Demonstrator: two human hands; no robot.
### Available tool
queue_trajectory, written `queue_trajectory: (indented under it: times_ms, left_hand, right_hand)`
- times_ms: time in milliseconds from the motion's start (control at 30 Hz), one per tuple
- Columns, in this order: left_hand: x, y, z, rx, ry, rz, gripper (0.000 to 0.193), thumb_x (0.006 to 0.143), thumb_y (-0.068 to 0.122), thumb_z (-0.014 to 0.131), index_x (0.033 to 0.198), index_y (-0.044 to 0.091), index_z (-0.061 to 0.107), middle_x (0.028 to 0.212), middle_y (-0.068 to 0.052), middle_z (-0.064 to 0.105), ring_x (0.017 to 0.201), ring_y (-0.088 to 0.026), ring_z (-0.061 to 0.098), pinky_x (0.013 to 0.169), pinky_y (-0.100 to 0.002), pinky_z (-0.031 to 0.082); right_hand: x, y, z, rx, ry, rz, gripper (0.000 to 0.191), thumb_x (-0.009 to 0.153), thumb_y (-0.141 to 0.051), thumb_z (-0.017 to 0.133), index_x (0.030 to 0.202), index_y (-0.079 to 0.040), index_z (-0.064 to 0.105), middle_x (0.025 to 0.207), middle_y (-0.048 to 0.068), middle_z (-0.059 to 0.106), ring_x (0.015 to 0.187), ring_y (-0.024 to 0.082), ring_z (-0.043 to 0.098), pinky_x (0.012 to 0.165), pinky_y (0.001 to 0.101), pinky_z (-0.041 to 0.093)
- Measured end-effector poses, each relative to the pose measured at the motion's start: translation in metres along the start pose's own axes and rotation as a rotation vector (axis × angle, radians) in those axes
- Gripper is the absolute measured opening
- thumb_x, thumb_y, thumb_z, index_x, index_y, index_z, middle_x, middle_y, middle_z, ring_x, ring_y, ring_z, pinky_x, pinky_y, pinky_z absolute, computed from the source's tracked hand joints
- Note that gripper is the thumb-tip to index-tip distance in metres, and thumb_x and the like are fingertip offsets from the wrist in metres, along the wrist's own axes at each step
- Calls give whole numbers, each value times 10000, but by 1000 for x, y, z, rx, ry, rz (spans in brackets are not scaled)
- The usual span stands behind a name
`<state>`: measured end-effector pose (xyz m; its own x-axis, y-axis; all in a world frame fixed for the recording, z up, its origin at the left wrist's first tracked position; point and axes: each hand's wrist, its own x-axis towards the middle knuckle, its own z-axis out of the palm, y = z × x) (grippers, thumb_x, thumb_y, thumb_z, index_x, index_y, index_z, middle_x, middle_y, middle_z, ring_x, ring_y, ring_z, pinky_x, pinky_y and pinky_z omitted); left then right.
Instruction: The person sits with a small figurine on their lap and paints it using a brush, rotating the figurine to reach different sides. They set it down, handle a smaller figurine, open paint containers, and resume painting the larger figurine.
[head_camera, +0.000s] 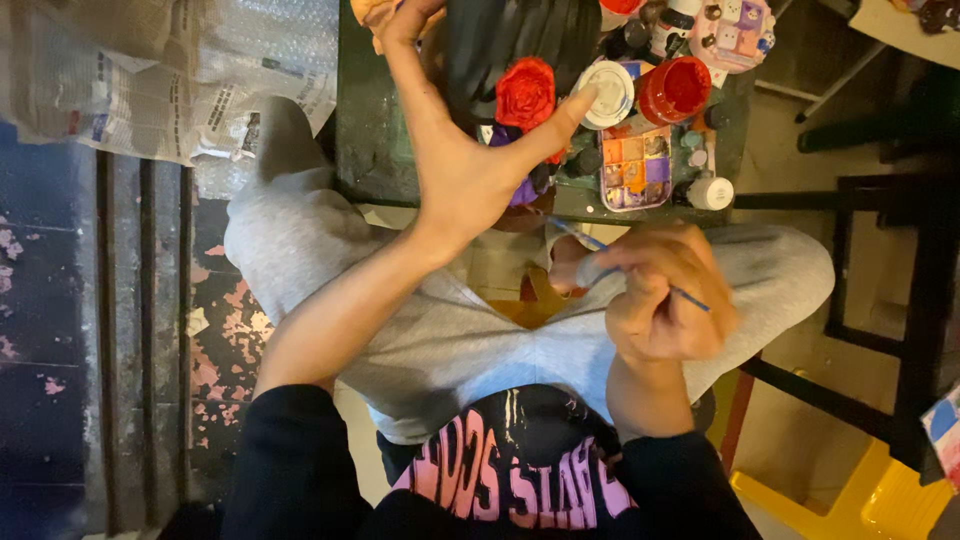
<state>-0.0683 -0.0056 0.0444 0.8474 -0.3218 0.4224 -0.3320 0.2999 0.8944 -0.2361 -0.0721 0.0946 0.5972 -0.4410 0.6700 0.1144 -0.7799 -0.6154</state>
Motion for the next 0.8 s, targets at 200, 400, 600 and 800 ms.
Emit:
queue_trajectory:
  times_ms: [200, 400, 600, 800]
  left_hand:
    - [-1, -1, 0, -32, -11, -20, 917, 868, 82, 991, 1467, 89, 297, 1401, -73, 413, 1284, -182, 460, 1144, -312, 403]
    - [-1, -4, -1, -44, -21, -15, 910, 891, 78, 996, 1477, 97, 301, 1412, -66, 407, 1280, -175, 464, 1134, -306, 421]
    - [0, -3, 0, -57, -26, -17, 891, 888, 76, 983, 1464, 98, 304, 1404, -60, 404, 1273, -173, 474, 1122, -309, 440]
    - [-1, -4, 0, -42, -20, -27, 902, 895, 87, 1003, 1475, 99, 312, 1418, -57, 399, 1282, -168, 473, 1132, -306, 435]
  right_hand:
    - [-2, 5, 2, 2, 31, -12, 413, 1175, -237, 525, 914, 69, 616, 784, 141, 678, 690, 239, 658, 649, 313, 531]
    - [-2, 9, 0, -40, 86, 19, 420, 1186, -213, 519, 902, 82, 612, 768, 148, 666, 657, 237, 616, 638, 321, 514]
    - [-4, 10, -1, -8, 61, -28, 407, 1181, -208, 511, 910, 80, 608, 783, 155, 671, 679, 253, 642, 655, 335, 529]
    - [-2, 12, -2, -51, 84, -17, 414, 1192, -210, 509, 911, 77, 609, 777, 143, 673, 676, 257, 642, 646, 341, 531]
